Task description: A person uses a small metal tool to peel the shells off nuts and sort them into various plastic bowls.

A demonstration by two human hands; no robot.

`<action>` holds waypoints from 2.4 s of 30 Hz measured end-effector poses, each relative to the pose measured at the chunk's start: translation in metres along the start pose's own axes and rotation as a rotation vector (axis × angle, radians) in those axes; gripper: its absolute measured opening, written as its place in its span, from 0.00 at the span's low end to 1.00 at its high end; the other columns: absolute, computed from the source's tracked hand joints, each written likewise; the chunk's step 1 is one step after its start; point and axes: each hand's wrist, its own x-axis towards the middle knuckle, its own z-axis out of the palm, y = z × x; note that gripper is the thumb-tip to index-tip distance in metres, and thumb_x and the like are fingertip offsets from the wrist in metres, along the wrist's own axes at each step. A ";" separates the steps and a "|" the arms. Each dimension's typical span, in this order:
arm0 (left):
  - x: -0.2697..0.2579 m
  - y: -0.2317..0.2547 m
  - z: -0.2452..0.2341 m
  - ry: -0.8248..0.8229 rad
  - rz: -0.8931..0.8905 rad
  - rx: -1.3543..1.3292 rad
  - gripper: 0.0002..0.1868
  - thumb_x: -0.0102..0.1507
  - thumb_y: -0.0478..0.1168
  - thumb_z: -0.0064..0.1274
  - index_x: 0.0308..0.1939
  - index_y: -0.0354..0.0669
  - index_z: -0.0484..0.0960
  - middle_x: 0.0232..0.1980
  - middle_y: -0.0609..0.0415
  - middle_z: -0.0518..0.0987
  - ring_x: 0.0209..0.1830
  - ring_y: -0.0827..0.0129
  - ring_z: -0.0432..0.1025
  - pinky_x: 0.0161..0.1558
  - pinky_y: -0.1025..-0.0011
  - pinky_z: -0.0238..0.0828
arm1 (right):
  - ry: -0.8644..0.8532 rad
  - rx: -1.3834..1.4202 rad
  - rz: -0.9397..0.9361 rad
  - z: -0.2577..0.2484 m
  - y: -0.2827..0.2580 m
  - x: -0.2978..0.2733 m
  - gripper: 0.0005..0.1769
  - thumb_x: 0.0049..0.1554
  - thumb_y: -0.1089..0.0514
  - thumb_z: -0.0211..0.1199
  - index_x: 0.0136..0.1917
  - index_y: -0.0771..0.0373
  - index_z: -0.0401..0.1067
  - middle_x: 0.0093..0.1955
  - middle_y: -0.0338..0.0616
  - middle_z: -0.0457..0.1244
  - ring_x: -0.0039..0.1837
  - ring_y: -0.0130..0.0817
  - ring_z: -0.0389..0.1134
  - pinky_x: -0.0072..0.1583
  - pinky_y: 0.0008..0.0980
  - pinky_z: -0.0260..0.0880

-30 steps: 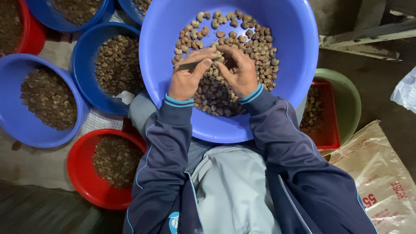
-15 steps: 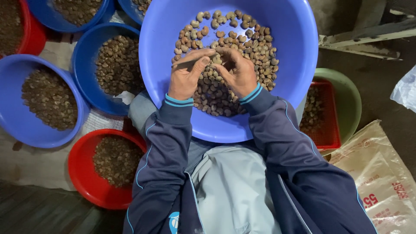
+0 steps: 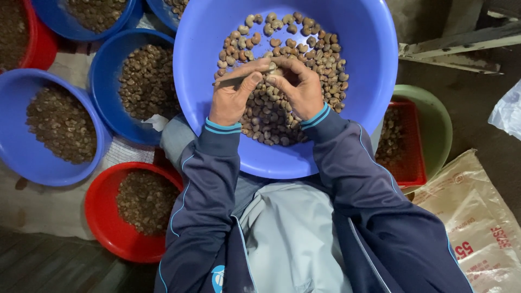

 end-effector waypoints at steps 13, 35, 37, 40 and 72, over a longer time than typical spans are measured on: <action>0.002 0.010 0.003 0.001 -0.001 0.053 0.13 0.76 0.43 0.48 0.59 0.41 0.81 0.62 0.42 0.79 0.68 0.45 0.70 0.68 0.38 0.69 | -0.158 0.335 0.183 -0.002 -0.004 -0.004 0.16 0.68 0.66 0.57 0.68 0.76 0.65 0.55 0.66 0.68 0.39 0.47 0.75 0.39 0.40 0.82; 0.005 0.023 0.004 -0.030 -0.044 -0.041 0.11 0.71 0.43 0.56 0.55 0.46 0.83 0.62 0.54 0.81 0.74 0.55 0.68 0.81 0.54 0.62 | -0.144 0.626 0.478 -0.014 -0.014 0.001 0.21 0.62 0.63 0.66 0.67 0.67 0.68 0.48 0.41 0.66 0.43 0.28 0.70 0.45 0.21 0.73; 0.004 0.022 0.004 -0.028 -0.055 -0.023 0.12 0.71 0.44 0.56 0.56 0.47 0.83 0.62 0.54 0.81 0.76 0.55 0.67 0.81 0.55 0.62 | -0.143 0.630 0.462 -0.014 -0.013 0.000 0.19 0.62 0.63 0.66 0.65 0.66 0.70 0.47 0.40 0.66 0.42 0.26 0.70 0.44 0.18 0.70; 0.005 0.024 0.004 0.005 -0.071 0.026 0.13 0.71 0.46 0.55 0.55 0.46 0.83 0.60 0.55 0.82 0.75 0.57 0.67 0.79 0.56 0.65 | -0.127 0.631 0.503 -0.013 -0.016 0.000 0.23 0.60 0.63 0.67 0.67 0.68 0.69 0.48 0.43 0.68 0.43 0.30 0.71 0.46 0.23 0.76; -0.001 0.001 -0.010 0.464 -0.044 0.100 0.17 0.74 0.46 0.50 0.60 0.37 0.79 0.52 0.43 0.86 0.46 0.57 0.86 0.48 0.69 0.85 | 0.323 -0.620 0.353 -0.230 -0.024 -0.161 0.11 0.68 0.63 0.61 0.61 0.72 0.73 0.51 0.47 0.68 0.47 0.30 0.64 0.51 0.27 0.67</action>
